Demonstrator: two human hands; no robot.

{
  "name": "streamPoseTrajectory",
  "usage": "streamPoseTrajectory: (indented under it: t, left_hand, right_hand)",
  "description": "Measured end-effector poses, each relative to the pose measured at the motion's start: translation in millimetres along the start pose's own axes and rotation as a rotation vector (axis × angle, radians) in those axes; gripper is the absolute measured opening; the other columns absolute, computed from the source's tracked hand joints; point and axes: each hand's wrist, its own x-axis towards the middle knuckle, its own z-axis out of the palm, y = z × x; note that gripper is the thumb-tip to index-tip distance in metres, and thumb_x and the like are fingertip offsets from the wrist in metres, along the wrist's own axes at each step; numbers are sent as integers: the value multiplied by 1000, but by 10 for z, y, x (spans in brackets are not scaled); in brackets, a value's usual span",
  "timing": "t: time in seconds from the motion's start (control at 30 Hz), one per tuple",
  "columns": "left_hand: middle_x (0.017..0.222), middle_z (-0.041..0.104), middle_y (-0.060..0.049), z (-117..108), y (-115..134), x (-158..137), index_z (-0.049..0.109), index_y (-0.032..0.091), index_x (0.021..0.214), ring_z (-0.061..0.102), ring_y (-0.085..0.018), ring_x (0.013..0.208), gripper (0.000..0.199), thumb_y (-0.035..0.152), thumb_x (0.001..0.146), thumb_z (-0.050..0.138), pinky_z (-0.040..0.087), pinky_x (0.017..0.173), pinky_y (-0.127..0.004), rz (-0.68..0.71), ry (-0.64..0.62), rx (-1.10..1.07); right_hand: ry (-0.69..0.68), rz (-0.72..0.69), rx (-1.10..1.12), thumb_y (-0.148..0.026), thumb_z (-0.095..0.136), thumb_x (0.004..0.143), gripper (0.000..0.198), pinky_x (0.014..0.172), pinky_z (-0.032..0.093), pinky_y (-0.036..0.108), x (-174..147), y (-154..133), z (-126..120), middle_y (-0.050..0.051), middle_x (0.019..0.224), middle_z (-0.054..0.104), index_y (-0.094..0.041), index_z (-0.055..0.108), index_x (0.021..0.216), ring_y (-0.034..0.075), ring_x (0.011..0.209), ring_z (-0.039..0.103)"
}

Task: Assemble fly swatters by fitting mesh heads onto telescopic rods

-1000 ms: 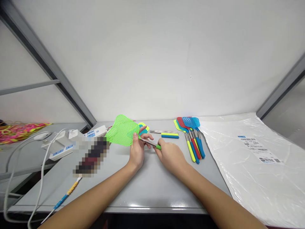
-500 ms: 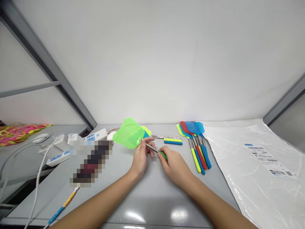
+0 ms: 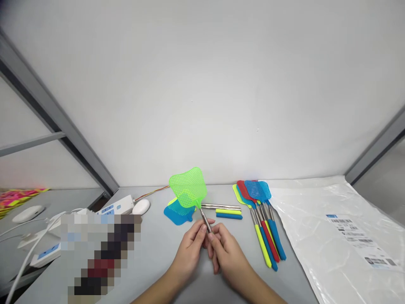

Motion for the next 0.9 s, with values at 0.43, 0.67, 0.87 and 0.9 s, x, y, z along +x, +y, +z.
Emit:
streamPoseTrajectory:
  t: [0.43,0.67,0.87,0.9]
  left_hand:
    - [70,51,3,-156,77,179,56,17,78,45,-11,65,24,40,82,61,38,64,-22,-1,122,70]
    - [60,49,2,-259,94,245,65,17,97,47,-14,64,36,45,91,42,37,65,-25,2,91,128]
    - [62,50,2,-250,25,183,62,17,107,47,-13,64,36,45,90,46,38,65,-25,-36,50,-22]
    - [62,49,2,-247,19,174,62,18,105,47,-13,63,34,45,89,48,38,64,-24,-42,52,-50]
  right_hand:
    - [2,149,68,-49,43,91,29,44,34,19,-86,90,95,-9,65,49,-22,35,98,5,40,42]
    - [9,122,39,-50,34,94,28,42,35,20,-85,113,104,-8,64,48,-22,36,95,6,41,41]
    - [-22,100,-16,-53,37,92,32,41,35,19,-85,94,116,-6,66,48,-22,43,96,8,48,44]
    - [-32,88,-14,-53,38,92,32,41,35,20,-86,94,112,-6,65,47,-21,43,97,8,48,44]
